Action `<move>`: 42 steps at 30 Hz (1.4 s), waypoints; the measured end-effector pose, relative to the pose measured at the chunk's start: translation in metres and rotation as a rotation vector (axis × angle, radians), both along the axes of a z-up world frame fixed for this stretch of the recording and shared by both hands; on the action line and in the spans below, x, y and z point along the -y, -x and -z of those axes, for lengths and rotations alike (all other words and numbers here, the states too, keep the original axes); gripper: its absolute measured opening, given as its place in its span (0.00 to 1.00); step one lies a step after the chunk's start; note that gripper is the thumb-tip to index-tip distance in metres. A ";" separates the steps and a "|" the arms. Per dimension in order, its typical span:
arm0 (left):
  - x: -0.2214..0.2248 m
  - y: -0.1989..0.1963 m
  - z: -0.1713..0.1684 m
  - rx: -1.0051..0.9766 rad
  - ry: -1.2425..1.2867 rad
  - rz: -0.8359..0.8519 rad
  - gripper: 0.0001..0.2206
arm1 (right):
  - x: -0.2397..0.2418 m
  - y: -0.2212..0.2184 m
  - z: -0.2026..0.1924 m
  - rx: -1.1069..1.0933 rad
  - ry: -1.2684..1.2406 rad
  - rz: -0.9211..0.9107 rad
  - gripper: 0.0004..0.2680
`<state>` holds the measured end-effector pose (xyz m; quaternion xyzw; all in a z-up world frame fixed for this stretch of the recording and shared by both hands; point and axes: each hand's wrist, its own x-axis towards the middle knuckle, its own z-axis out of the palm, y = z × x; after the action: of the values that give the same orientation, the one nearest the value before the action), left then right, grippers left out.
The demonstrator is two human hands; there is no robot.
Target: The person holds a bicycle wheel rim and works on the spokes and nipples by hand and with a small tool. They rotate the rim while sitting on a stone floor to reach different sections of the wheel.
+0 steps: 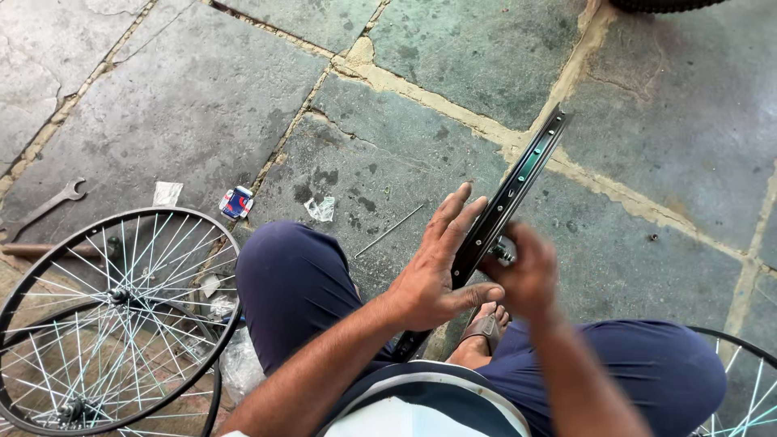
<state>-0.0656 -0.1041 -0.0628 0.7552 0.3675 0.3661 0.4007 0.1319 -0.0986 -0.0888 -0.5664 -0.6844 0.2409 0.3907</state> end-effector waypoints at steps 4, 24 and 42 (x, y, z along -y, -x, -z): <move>-0.001 -0.002 0.002 0.005 0.009 -0.002 0.49 | 0.008 0.001 0.022 -0.158 -0.245 0.025 0.14; 0.008 -0.001 0.003 0.047 0.062 -0.050 0.45 | -0.012 -0.013 0.031 -0.856 0.280 -0.293 0.15; 0.013 -0.008 0.001 0.048 0.039 0.010 0.46 | -0.019 -0.052 0.013 -0.913 0.473 -0.828 0.12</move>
<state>-0.0575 -0.1172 -0.0637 0.7401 0.3613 0.3748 0.4258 0.1836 -0.0797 -0.1014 -0.1677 -0.5400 0.7311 0.3818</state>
